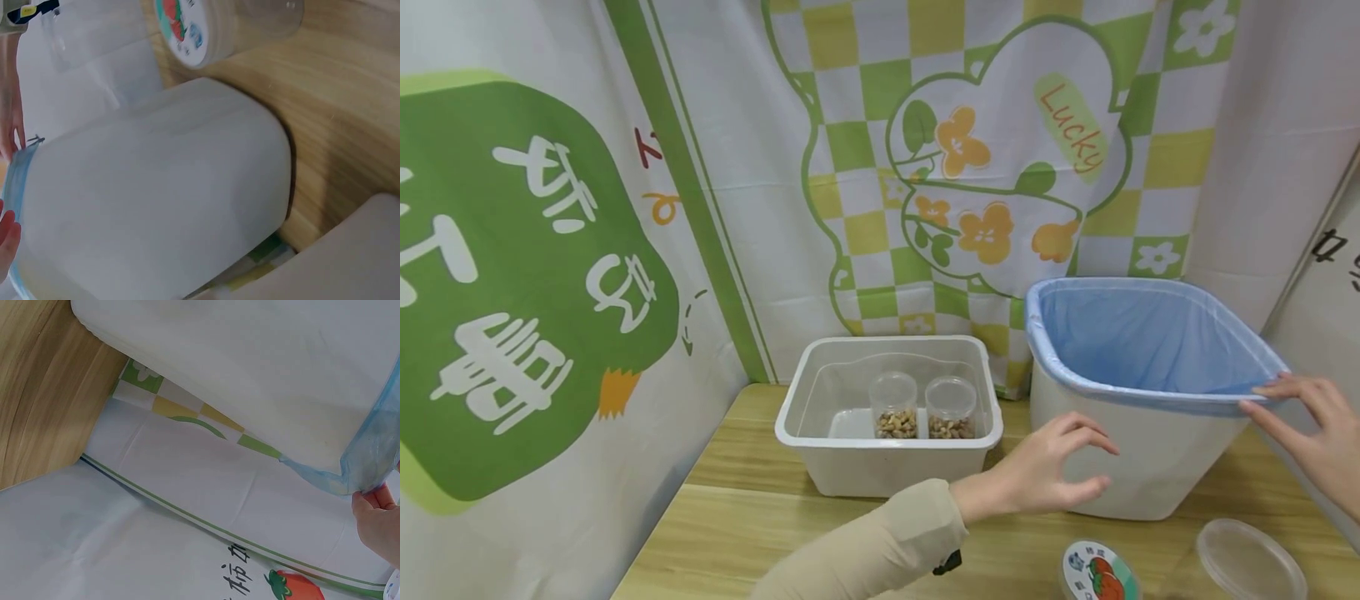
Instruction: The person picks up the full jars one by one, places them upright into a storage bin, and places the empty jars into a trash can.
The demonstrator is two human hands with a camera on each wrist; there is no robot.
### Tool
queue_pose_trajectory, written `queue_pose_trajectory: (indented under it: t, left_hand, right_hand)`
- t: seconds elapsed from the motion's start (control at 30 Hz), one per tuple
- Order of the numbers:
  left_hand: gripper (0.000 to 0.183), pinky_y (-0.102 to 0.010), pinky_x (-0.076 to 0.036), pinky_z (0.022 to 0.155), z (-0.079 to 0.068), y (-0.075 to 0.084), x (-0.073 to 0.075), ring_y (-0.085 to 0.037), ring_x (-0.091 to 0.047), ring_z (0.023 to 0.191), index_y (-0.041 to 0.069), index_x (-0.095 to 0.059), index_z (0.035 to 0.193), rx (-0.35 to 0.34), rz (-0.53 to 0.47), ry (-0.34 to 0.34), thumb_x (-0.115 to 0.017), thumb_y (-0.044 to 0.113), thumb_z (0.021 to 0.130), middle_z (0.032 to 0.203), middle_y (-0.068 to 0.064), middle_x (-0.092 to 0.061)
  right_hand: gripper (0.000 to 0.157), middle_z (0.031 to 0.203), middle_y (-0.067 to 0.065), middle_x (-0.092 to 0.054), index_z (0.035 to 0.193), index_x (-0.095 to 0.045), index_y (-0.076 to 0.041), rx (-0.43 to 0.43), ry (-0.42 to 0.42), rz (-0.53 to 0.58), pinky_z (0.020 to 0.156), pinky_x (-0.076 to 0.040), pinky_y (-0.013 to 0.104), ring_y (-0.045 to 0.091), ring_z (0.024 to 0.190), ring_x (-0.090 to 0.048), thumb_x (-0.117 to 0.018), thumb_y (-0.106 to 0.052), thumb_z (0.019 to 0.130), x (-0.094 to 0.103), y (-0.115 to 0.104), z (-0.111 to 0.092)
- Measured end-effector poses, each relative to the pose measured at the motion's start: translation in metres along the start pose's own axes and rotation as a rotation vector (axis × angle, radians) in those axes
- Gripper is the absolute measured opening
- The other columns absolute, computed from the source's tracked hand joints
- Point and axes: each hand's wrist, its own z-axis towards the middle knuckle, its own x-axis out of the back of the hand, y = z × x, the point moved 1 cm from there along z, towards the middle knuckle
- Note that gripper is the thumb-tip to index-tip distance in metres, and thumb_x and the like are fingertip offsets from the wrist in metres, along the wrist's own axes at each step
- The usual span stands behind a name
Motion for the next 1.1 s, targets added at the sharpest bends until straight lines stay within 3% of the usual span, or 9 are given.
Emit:
queue_pose_trajectory:
  t: [0.3,0.43,0.6,0.73,1.1]
  left_hand:
    - [0.028,-0.004,-0.028,0.087,-0.02,0.003,-0.023,-0.001,-0.042,0.106,0.015,-0.054,0.113,0.109,0.024,-0.253,-0.057,0.023,0.086,0.114,0.003,-0.047]
    - [0.03,-0.003,-0.028,0.085,-0.025,0.004,-0.032,0.001,-0.042,0.105,0.018,-0.054,0.114,0.126,0.034,-0.361,-0.056,0.026,0.086,0.114,0.004,-0.047]
    - [0.032,-0.002,-0.028,0.081,-0.032,0.005,-0.045,0.003,-0.042,0.102,0.018,-0.053,0.116,0.124,0.046,-0.439,-0.056,0.029,0.086,0.113,0.005,-0.047]
    - [0.035,-0.001,-0.026,0.081,-0.038,0.005,-0.055,0.004,-0.039,0.104,0.019,-0.052,0.118,0.162,0.031,-0.5,-0.056,0.031,0.086,0.115,0.007,-0.044]
    - [0.041,-0.006,-0.025,0.089,-0.052,0.0,-0.073,0.0,-0.034,0.115,0.02,-0.047,0.124,0.21,-0.008,-0.588,-0.055,0.034,0.086,0.127,0.005,-0.037]
  right_hand:
    - [0.029,0.102,-0.029,-0.04,0.087,-0.058,-0.017,-0.008,0.002,0.012,0.097,-0.015,0.009,-0.013,0.11,-0.031,-0.065,0.007,0.073,0.0,-0.002,0.001]
    - [0.03,0.103,-0.029,-0.04,0.088,-0.057,-0.019,-0.019,-0.005,0.013,0.097,-0.015,0.009,-0.013,0.11,-0.03,-0.065,0.006,0.073,0.0,-0.002,0.0]
    - [0.034,0.103,-0.029,-0.039,0.089,-0.056,-0.025,-0.029,-0.009,0.007,0.097,-0.015,0.009,-0.014,0.109,-0.03,-0.065,0.005,0.074,0.0,-0.002,0.0]
    - [0.037,0.103,-0.03,-0.039,0.089,-0.054,-0.028,-0.033,-0.011,0.004,0.097,-0.015,0.009,-0.014,0.109,-0.029,-0.064,0.004,0.075,0.0,-0.002,0.0]
    - [0.026,0.104,-0.029,-0.039,0.087,-0.057,-0.017,-0.042,-0.022,-0.002,0.097,-0.014,0.008,-0.014,0.109,-0.029,-0.065,0.004,0.075,0.0,-0.001,0.0]
